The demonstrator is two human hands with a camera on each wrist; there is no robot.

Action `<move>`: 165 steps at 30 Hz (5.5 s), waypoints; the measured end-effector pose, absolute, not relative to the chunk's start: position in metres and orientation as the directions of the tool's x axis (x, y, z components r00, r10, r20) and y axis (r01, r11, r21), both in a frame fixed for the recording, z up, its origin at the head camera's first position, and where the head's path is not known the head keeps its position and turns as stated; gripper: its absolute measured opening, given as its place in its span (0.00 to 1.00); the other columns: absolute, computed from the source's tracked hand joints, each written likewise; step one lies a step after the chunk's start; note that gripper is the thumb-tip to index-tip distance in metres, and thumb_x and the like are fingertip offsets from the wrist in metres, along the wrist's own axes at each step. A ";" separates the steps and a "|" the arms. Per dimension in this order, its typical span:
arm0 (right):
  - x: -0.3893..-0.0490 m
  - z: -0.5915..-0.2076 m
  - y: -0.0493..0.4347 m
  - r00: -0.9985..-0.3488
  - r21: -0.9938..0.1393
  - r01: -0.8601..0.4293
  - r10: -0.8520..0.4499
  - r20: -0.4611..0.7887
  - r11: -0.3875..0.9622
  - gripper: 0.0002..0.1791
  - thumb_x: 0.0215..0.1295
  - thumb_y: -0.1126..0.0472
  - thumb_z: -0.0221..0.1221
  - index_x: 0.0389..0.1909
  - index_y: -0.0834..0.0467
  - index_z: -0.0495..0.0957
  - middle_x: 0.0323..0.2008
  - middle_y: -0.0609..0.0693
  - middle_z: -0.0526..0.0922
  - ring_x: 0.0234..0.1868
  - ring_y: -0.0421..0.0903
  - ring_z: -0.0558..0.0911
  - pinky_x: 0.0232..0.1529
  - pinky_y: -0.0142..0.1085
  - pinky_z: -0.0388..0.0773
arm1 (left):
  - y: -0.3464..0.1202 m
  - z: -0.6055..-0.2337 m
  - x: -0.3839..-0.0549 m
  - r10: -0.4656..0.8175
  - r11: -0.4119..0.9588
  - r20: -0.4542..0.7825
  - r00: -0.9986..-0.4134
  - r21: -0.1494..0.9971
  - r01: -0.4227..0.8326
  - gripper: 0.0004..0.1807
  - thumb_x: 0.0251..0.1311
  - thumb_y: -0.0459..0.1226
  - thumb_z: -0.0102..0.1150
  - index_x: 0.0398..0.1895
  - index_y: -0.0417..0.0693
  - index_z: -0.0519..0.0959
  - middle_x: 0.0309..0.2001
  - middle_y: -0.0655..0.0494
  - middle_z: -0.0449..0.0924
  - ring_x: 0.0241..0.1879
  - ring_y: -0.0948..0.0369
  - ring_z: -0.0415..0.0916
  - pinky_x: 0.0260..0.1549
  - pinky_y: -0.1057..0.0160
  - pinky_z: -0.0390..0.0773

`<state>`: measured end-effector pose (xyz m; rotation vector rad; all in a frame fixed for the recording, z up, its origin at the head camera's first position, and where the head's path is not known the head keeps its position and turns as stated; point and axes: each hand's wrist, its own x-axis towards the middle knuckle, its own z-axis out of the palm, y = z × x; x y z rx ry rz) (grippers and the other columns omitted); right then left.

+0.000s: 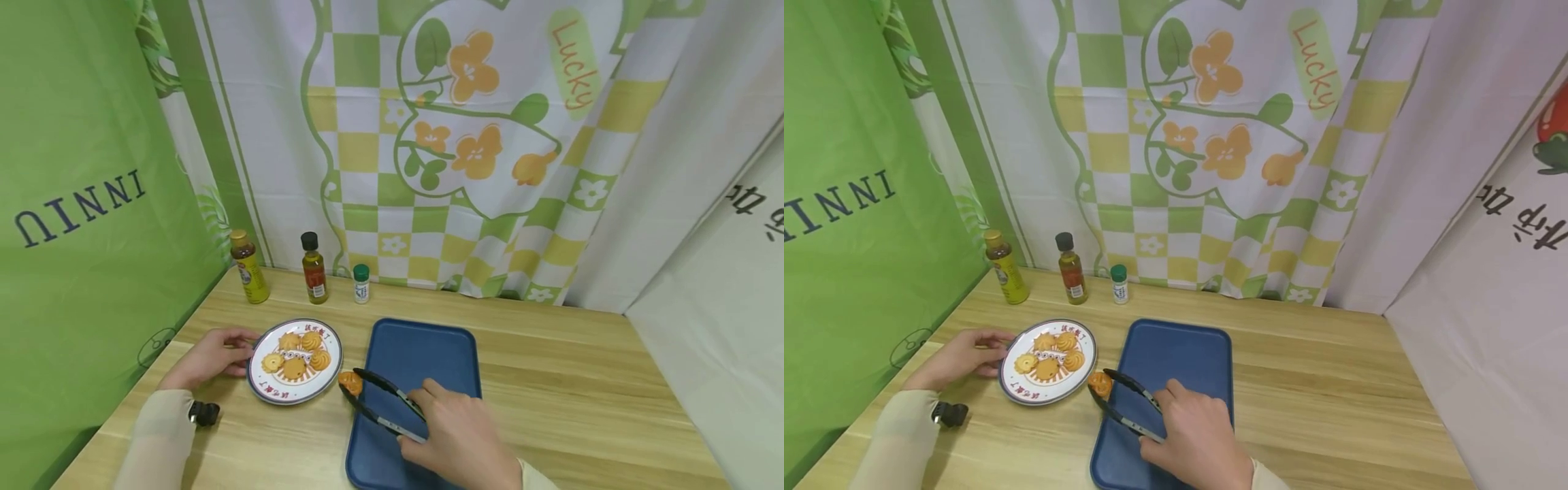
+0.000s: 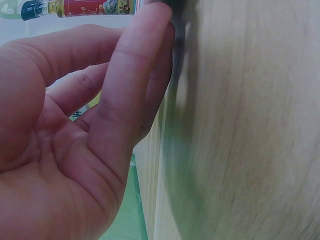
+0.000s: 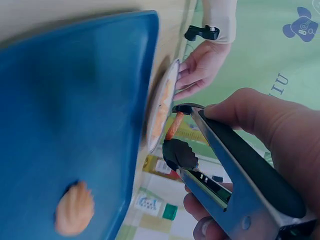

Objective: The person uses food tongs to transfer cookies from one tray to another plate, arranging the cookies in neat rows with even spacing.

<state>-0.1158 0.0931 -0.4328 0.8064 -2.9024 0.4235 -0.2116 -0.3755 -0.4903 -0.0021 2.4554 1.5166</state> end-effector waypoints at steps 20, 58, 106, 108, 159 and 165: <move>-0.142 -0.442 0.006 -0.776 -0.194 -0.629 -0.589 0.226 0.753 0.16 0.54 0.43 0.78 0.33 0.48 0.87 0.25 0.38 0.69 0.17 0.36 0.60 0.13 0.29 0.53 | -0.373 -0.488 -0.214 0.140 0.469 -0.207 -0.968 0.875 -0.120 0.26 0.79 0.25 0.58 0.75 0.22 0.70 0.55 0.33 0.80 0.40 0.56 0.86 0.41 0.60 0.98; -0.145 -0.447 -0.007 -0.816 -0.234 -0.578 -0.549 0.179 0.782 0.20 0.52 0.39 0.77 0.37 0.48 0.88 0.28 0.38 0.73 0.19 0.37 0.66 0.13 0.34 0.61 | -0.375 -0.491 -0.213 0.134 0.475 -0.212 -0.968 0.871 -0.125 0.25 0.79 0.24 0.57 0.75 0.21 0.70 0.56 0.32 0.81 0.41 0.56 0.87 0.42 0.59 0.98; -0.096 -0.454 0.144 -0.987 -0.292 -0.135 -0.154 -0.041 0.947 0.33 0.49 0.33 0.80 0.52 0.47 0.90 0.39 0.40 0.82 0.30 0.42 0.79 0.27 0.43 0.82 | -0.375 -0.488 -0.214 0.121 0.493 -0.227 -0.966 0.859 -0.140 0.25 0.82 0.26 0.54 0.76 0.23 0.70 0.57 0.33 0.81 0.42 0.56 0.87 0.42 0.60 0.98; -0.093 -0.455 0.150 -0.989 -0.280 -0.116 -0.136 -0.053 0.953 0.34 0.48 0.31 0.80 0.53 0.47 0.90 0.40 0.40 0.82 0.30 0.42 0.79 0.26 0.43 0.81 | -0.374 -0.489 -0.213 0.120 0.492 -0.228 -0.966 0.859 -0.142 0.25 0.81 0.25 0.55 0.76 0.22 0.70 0.56 0.33 0.81 0.41 0.57 0.87 0.42 0.60 0.98; -0.076 -0.475 0.188 -0.994 -0.167 -0.059 -0.073 -0.078 0.984 0.36 0.51 0.27 0.79 0.56 0.43 0.89 0.33 0.35 0.74 0.20 0.38 0.66 0.18 0.33 0.59 | -0.377 -0.494 -0.213 0.116 0.494 -0.223 -0.968 0.858 -0.139 0.24 0.82 0.26 0.56 0.76 0.24 0.72 0.57 0.33 0.81 0.41 0.56 0.88 0.42 0.60 0.98; -0.085 -0.471 0.178 -0.995 -0.208 -0.072 -0.083 -0.045 0.975 0.34 0.49 0.31 0.80 0.54 0.45 0.90 0.35 0.36 0.77 0.23 0.38 0.68 0.21 0.34 0.64 | -0.377 -0.492 -0.213 0.115 0.491 -0.226 -0.967 0.860 -0.142 0.24 0.82 0.26 0.56 0.76 0.24 0.71 0.57 0.33 0.81 0.41 0.56 0.88 0.42 0.60 0.98</move>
